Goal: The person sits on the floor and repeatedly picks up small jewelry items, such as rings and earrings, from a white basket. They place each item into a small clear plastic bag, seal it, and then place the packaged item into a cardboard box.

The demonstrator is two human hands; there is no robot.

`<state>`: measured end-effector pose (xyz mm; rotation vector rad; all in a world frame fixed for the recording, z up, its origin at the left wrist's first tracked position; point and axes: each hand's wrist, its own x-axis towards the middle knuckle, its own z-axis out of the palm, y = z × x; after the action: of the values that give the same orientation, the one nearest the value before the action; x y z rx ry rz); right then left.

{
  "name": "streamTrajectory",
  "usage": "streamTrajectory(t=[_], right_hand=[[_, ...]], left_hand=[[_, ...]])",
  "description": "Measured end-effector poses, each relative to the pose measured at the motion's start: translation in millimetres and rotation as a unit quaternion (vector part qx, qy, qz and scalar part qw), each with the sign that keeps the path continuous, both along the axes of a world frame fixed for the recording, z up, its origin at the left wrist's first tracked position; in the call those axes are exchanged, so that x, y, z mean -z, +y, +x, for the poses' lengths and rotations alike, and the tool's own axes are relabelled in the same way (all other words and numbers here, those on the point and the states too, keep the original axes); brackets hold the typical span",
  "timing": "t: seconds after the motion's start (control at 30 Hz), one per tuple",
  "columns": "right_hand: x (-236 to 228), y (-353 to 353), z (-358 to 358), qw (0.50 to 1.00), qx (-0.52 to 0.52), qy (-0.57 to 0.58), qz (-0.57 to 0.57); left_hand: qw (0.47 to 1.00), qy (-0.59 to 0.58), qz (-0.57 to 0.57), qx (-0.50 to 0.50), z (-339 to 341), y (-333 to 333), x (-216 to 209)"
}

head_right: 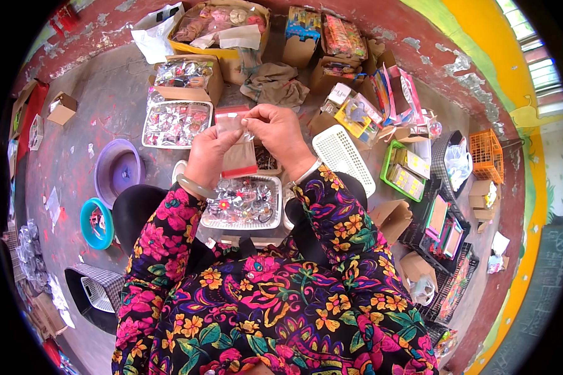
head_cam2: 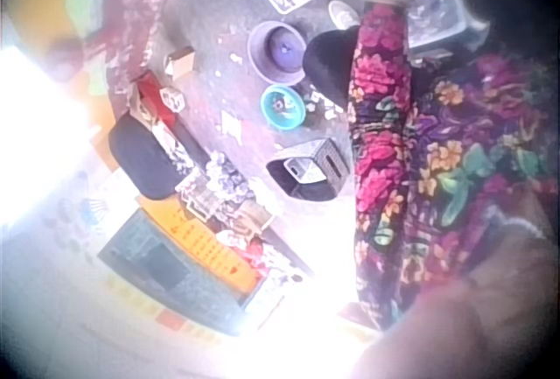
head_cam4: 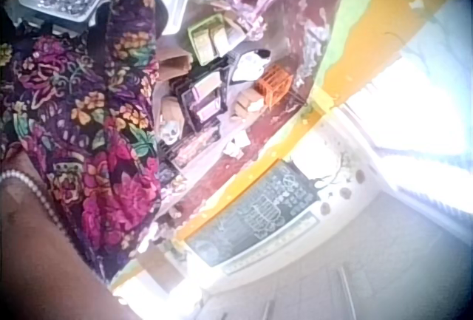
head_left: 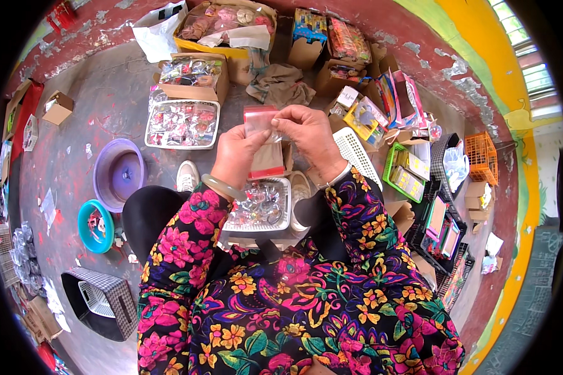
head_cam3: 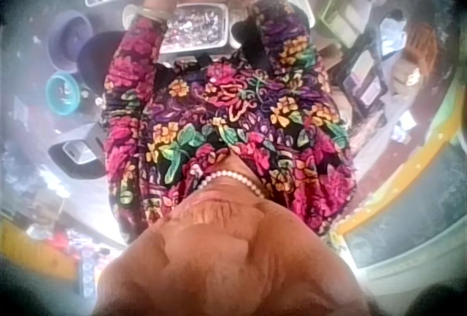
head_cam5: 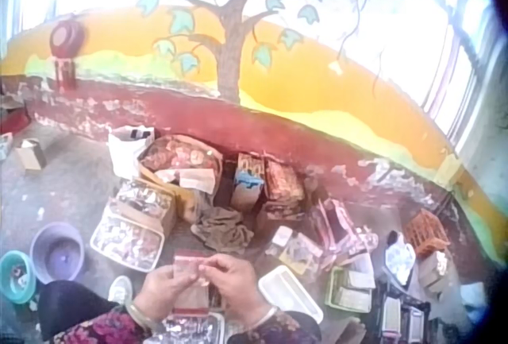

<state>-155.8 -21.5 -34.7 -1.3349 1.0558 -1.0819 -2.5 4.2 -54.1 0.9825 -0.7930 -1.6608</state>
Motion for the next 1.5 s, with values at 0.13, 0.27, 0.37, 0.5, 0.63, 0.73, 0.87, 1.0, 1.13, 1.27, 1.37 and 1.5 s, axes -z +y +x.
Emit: streamTrajectory(t=[0.13,0.27,0.37,0.5,0.63,0.73,0.87,1.0,1.13,1.27,1.37,1.5], right_hand=[[3.3,-0.6,-1.4,0.959,0.038,0.160,-0.230],[-0.7,1.4,-0.1,0.982,0.020,0.114,-0.147],[-0.8,2.7,-0.6,0.999,-0.017,0.027,-0.001],[-1.0,2.4,-3.3,1.000,-0.005,0.028,0.008],[-11.7,3.6,-1.4,0.999,0.017,0.002,0.037],[-5.9,0.9,-3.2,0.998,0.014,-0.018,0.056],[-8.6,-0.1,-4.8,0.996,0.016,-0.031,0.084],[-4.5,-4.3,-6.7,0.993,0.022,-0.056,0.097],[-7.5,-5.4,-6.6,0.993,0.057,-0.075,0.071],[-13.4,-12.4,-18.3,0.991,0.103,-0.079,0.029],[-28.0,-15.3,-36.7,0.981,0.164,-0.103,0.024],[-39.8,-16.2,-63.8,0.995,0.003,-0.036,0.090]], left_hand=[[1.000,-0.010,0.022,0.007,0.2,-1.1,0.5],[0.996,-0.070,-0.007,0.058,1.8,-3.8,7.2],[0.993,-0.088,-0.032,0.077,1.4,-2.5,11.7],[0.993,-0.041,-0.032,0.107,-2.4,0.0,1.8],[0.991,-0.041,0.001,0.125,-0.2,2.2,-5.3],[0.990,-0.058,0.003,0.128,0.0,1.6,-6.5],[0.985,-0.071,0.006,0.157,3.4,-0.8,-4.9],[0.978,-0.100,-0.013,0.181,2.4,0.9,-8.2],[0.965,-0.125,-0.020,0.228,6.2,1.5,-6.3],[0.969,-0.080,0.019,0.234,6.4,5.0,-9.2],[0.977,-0.041,0.038,0.204,12.1,4.0,-9.4],[0.978,-0.019,0.039,0.206,18.9,-0.3,-21.9]])
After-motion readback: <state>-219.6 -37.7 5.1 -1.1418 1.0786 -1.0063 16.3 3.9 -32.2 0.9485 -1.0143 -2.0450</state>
